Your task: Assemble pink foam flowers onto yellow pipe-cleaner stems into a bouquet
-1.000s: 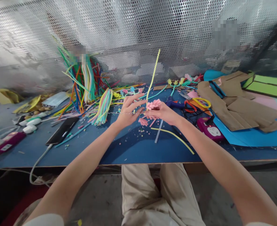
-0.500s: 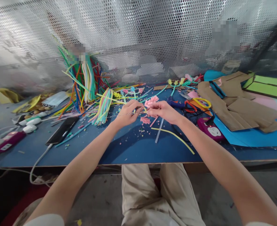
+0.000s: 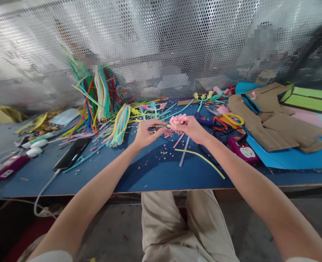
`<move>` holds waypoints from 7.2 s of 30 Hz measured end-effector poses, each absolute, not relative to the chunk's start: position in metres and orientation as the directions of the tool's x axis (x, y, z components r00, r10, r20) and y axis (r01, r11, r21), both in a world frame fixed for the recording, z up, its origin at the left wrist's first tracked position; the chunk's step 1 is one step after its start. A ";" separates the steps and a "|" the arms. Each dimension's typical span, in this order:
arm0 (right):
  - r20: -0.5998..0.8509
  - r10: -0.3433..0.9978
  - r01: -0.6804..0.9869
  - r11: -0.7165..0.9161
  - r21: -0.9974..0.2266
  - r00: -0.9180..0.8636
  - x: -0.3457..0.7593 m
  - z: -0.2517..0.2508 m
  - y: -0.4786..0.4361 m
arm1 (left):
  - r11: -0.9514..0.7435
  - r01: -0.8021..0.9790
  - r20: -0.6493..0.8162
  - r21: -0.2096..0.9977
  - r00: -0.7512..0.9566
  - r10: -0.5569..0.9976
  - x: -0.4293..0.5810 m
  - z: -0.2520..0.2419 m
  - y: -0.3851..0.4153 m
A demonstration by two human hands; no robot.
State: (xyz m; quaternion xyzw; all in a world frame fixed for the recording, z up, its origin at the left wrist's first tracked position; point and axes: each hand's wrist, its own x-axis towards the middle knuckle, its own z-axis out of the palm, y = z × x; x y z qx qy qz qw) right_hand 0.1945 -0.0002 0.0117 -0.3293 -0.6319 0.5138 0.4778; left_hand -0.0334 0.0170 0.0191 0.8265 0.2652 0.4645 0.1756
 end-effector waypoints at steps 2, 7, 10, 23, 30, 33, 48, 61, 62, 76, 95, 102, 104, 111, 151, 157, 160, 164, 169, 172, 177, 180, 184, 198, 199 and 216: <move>0.295 0.904 -0.057 0.292 -0.955 -0.309 0.194 0.013 -0.001 | -0.767 0.282 0.663 0.577 0.388 0.641 -0.031 0.019 0.017; 0.370 0.889 -0.014 0.381 -0.925 -0.269 0.192 0.018 -0.005 | -0.712 0.279 0.605 0.645 0.382 0.698 -0.027 0.021 0.015; 0.379 0.899 0.001 0.389 -0.921 -0.222 0.189 0.018 -0.007 | -0.685 0.294 0.592 0.667 0.349 0.727 -0.023 0.022 0.013; 0.404 0.906 0.003 0.407 -0.913 -0.125 0.178 0.014 -0.009 | -0.640 0.256 0.558 0.725 0.326 0.763 -0.023 0.020 0.014; 0.430 0.884 0.029 0.442 -0.896 -0.181 0.179 0.019 -0.012 | -0.636 0.268 0.554 0.723 0.325 0.767 -0.022 0.020 0.015; 0.439 0.879 0.077 0.458 -0.885 -0.184 0.179 0.021 -0.013 | -0.644 0.304 0.551 0.702 0.342 0.762 -0.022 0.020 0.015; 0.075 0.991 -0.352 0.032 -0.936 -0.111 0.192 0.014 0.008 | -0.591 0.090 0.524 0.802 0.368 0.768 -0.029 0.019 0.022; 0.141 0.987 -0.418 0.097 -0.903 -0.076 0.193 0.015 0.008 | -0.716 0.259 0.727 0.649 0.066 0.683 -0.036 0.024 0.028; 0.143 0.987 -0.434 0.095 -0.896 -0.078 0.193 0.016 0.007 | -0.711 0.238 0.728 0.661 0.024 0.685 -0.036 0.025 0.029; 0.123 0.989 -0.467 0.069 -0.881 -0.086 0.196 0.015 0.010 | -0.705 0.452 0.821 0.547 -0.122 0.558 -0.052 0.023 0.043; 0.171 0.981 -0.442 0.115 -0.889 -0.088 0.197 0.020 0.006 | -0.660 0.217 0.693 0.719 -0.151 0.705 -0.047 0.022 0.045; 0.347 0.928 -0.306 0.295 -0.905 -0.133 0.197 0.015 0.006 | -0.743 0.299 0.731 0.599 0.174 0.660 -0.040 0.019 0.033; 0.391 0.892 -0.237 0.339 -0.910 -0.226 0.194 0.015 0.001 | -0.764 0.379 0.757 0.522 0.208 0.620 -0.036 0.018 0.028; 0.493 0.820 0.123 0.543 -0.831 -0.290 0.190 0.021 -0.012 | -0.921 0.290 0.813 0.260 0.449 0.370 -0.036 0.024 0.010; 0.377 0.746 0.134 0.524 -0.841 -0.549 0.197 0.022 -0.014 | -0.783 0.618 0.813 0.069 0.420 0.403 -0.041 0.036 0.019; 0.366 0.752 0.148 0.518 -0.843 -0.548 0.196 0.024 -0.015 | -0.775 0.623 0.821 0.106 0.384 0.422 -0.040 0.033 0.020; 0.367 0.749 0.146 0.520 -0.841 -0.552 0.197 0.023 -0.015 | -0.795 0.597 0.834 0.107 0.381 0.398 -0.040 0.032 0.022; 0.386 0.734 0.132 0.538 -0.833 -0.558 0.198 0.023 -0.014 | -0.808 0.569 0.856 0.153 0.332 0.396 -0.042 0.032 0.023; 0.392 0.734 0.136 0.544 -0.828 -0.555 0.198 0.022 -0.013 | -0.792 0.573 0.861 0.212 0.274 0.429 -0.043 0.035 0.024; 0.407 0.755 0.110 0.528 -0.842 -0.514 0.199 0.021 -0.012 | -0.762 0.603 0.840 0.237 0.267 0.472 -0.045 0.032 0.028; 0.424 0.797 0.129 0.519 -0.845 -0.431 0.201 0.021 -0.009 | -0.635 0.668 0.753 0.388 0.168 0.636 -0.052 0.028 0.039; 0.440 0.833 0.182 0.515 -0.837 -0.335 0.201 0.023 -0.008 | -0.548 0.734 0.678 0.402 0.163 0.716 -0.056 0.033 0.041; 0.503 0.837 0.208 0.542 -0.814 -0.214 0.201 0.023 -0.005 | -0.534 0.744 0.645 0.402 0.184 0.742 -0.055 0.041 0.035; 0.492 0.857 0.335 0.513 -0.790 -0.152 0.201 0.018 -0.003 | -0.634 0.451 0.541 0.628 0.333 0.772 -0.036 0.031 0.021; 0.492 0.857 0.348 0.514 -0.784 -0.158 0.200 0.019 -0.004 | -0.646 0.431 0.539 0.630 0.356 0.763 -0.034 0.031 0.019; 0.477 0.879 0.304 0.460 -0.834 -0.019 0.202 0.019 0.002 | -0.775 0.566 0.689 0.281 0.443 0.574 -0.033 0.029 0.019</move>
